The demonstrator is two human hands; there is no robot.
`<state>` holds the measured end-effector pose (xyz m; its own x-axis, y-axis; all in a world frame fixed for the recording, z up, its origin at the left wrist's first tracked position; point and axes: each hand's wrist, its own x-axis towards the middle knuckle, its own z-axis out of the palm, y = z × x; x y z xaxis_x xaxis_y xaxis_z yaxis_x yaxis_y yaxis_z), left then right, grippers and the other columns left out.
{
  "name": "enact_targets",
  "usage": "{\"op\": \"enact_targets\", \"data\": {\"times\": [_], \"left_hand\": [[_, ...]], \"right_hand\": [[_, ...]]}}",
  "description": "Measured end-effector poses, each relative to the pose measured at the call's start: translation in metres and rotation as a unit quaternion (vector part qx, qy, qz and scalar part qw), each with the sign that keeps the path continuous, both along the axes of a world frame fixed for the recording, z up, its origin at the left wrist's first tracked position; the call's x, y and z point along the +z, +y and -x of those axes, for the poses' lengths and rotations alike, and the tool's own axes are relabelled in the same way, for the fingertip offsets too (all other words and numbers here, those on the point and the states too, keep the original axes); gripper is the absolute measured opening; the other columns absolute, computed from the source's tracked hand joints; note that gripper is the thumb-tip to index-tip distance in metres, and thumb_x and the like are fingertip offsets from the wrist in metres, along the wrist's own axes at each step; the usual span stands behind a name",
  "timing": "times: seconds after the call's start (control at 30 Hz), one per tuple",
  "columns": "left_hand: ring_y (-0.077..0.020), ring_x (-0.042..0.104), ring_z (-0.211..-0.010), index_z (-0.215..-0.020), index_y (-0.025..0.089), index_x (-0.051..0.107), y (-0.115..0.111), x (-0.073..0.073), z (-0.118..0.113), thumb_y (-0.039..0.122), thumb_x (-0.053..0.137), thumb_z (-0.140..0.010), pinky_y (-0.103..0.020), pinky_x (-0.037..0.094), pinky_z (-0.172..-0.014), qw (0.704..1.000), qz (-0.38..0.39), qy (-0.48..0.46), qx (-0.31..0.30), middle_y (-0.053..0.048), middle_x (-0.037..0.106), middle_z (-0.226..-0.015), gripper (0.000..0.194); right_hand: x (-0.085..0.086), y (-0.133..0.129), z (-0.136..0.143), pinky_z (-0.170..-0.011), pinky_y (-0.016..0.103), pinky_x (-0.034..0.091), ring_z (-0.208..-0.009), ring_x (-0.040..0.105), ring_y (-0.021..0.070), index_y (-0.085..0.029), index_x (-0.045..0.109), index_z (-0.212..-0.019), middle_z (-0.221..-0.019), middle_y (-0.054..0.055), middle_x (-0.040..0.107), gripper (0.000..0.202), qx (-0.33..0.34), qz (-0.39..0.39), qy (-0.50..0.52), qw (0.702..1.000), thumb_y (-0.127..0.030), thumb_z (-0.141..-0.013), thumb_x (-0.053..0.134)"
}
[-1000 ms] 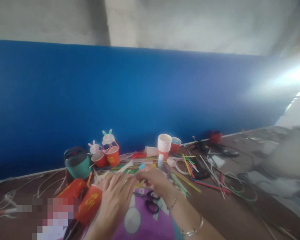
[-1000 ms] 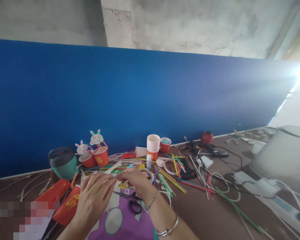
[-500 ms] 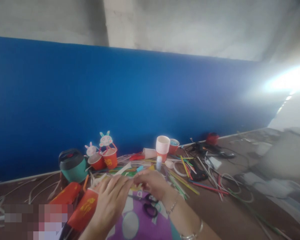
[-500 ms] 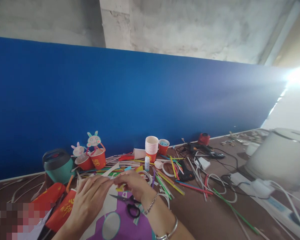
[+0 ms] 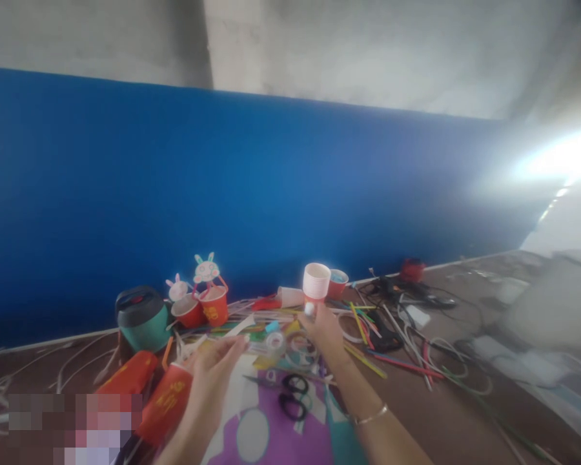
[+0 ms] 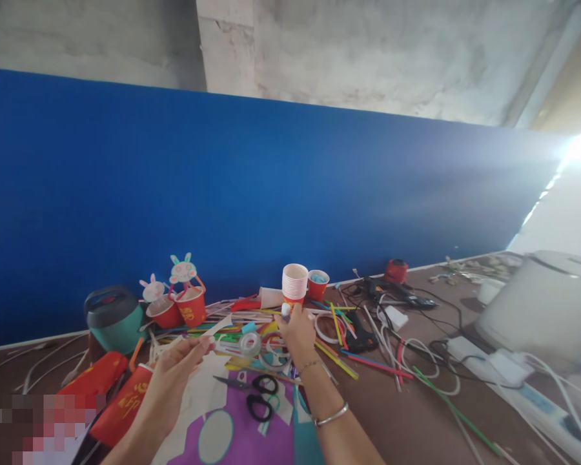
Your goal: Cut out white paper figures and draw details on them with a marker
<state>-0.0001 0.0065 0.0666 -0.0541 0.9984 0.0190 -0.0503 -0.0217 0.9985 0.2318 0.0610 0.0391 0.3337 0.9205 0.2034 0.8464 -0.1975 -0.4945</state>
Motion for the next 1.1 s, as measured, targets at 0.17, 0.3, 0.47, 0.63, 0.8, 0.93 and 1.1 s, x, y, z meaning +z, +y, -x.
{"op": "enact_targets", "data": {"times": [0.17,0.3,0.47,0.63,0.8,0.93,1.1], "left_hand": [[-0.0185,0.058,-0.078,-0.074,0.015,0.072,0.001,-0.002,0.0,0.052,0.071,-0.065,-0.025,0.04,-0.069,1.0,0.021,-0.018,0.015,-0.005,0.069,-0.076,0.038],[-0.0162,0.055,-0.073,-0.075,0.016,0.072,0.003,0.001,0.002,0.051,0.07,-0.065,-0.025,0.039,-0.066,0.998,0.033,-0.027,0.037,-0.004,0.069,-0.076,0.037],[-0.0155,0.055,-0.07,-0.077,0.016,0.073,0.005,0.003,0.003,0.046,0.07,-0.068,-0.023,0.04,-0.064,0.999,0.006,-0.039,0.021,-0.003,0.067,-0.071,0.031],[-0.0173,0.059,-0.075,-0.079,0.017,0.074,0.004,0.006,0.001,0.039,0.07,-0.069,-0.024,0.042,-0.068,0.999,0.004,-0.046,0.016,-0.002,0.067,-0.07,0.025],[-0.0187,0.06,-0.076,-0.086,0.016,0.074,0.005,0.002,0.002,0.04,0.069,-0.071,-0.025,0.043,-0.069,0.999,0.004,-0.037,-0.001,-0.004,0.071,-0.077,0.029],[-0.0202,0.061,-0.073,-0.086,0.014,0.075,0.008,-0.004,0.004,0.04,0.068,-0.07,-0.026,0.043,-0.066,1.0,-0.025,-0.008,-0.006,-0.006,0.072,-0.078,0.031],[-0.0214,0.062,-0.075,-0.086,0.015,0.075,0.013,-0.014,0.006,0.04,0.065,-0.074,-0.028,0.045,-0.069,0.998,-0.059,0.02,-0.001,-0.007,0.072,-0.081,0.03]], "right_hand": [[0.006,0.005,0.006,-0.077,0.032,0.043,-0.092,0.062,0.0254,-0.013,0.061,-0.097,-0.094,0.013,0.067,0.027,0.015,-0.045,0.048,0.998,-0.035,-0.083,0.053],[0.038,-0.015,0.026,-0.063,0.027,0.046,-0.073,0.063,0.0207,-0.014,0.064,-0.095,-0.077,0.004,0.068,0.029,0.204,-0.012,0.236,0.95,-0.037,-0.078,0.06],[0.068,-0.049,0.059,-0.063,0.025,0.046,-0.066,0.057,0.0147,-0.02,0.067,-0.096,-0.072,-0.001,0.063,0.024,0.373,0.097,0.323,0.864,-0.037,-0.085,0.054],[0.069,-0.055,0.07,-0.056,0.022,0.043,-0.064,0.055,0.0129,-0.02,0.063,-0.101,-0.072,-0.002,0.06,0.023,0.315,0.132,0.337,0.878,-0.034,-0.087,0.054],[0.068,-0.053,0.069,-0.052,0.021,0.042,-0.059,0.054,0.0116,-0.02,0.063,-0.098,-0.07,-0.002,0.061,0.023,0.309,0.135,0.345,0.876,-0.038,-0.086,0.055],[0.069,-0.054,0.069,-0.052,0.022,0.043,-0.058,0.055,0.0118,-0.02,0.063,-0.095,-0.07,-0.001,0.061,0.022,0.321,0.122,0.346,0.873,-0.039,-0.087,0.053],[0.07,-0.055,0.07,-0.055,0.023,0.044,-0.062,0.057,0.0136,-0.021,0.063,-0.091,-0.072,-0.001,0.063,0.023,0.328,0.091,0.306,0.889,-0.041,-0.087,0.052]]}}
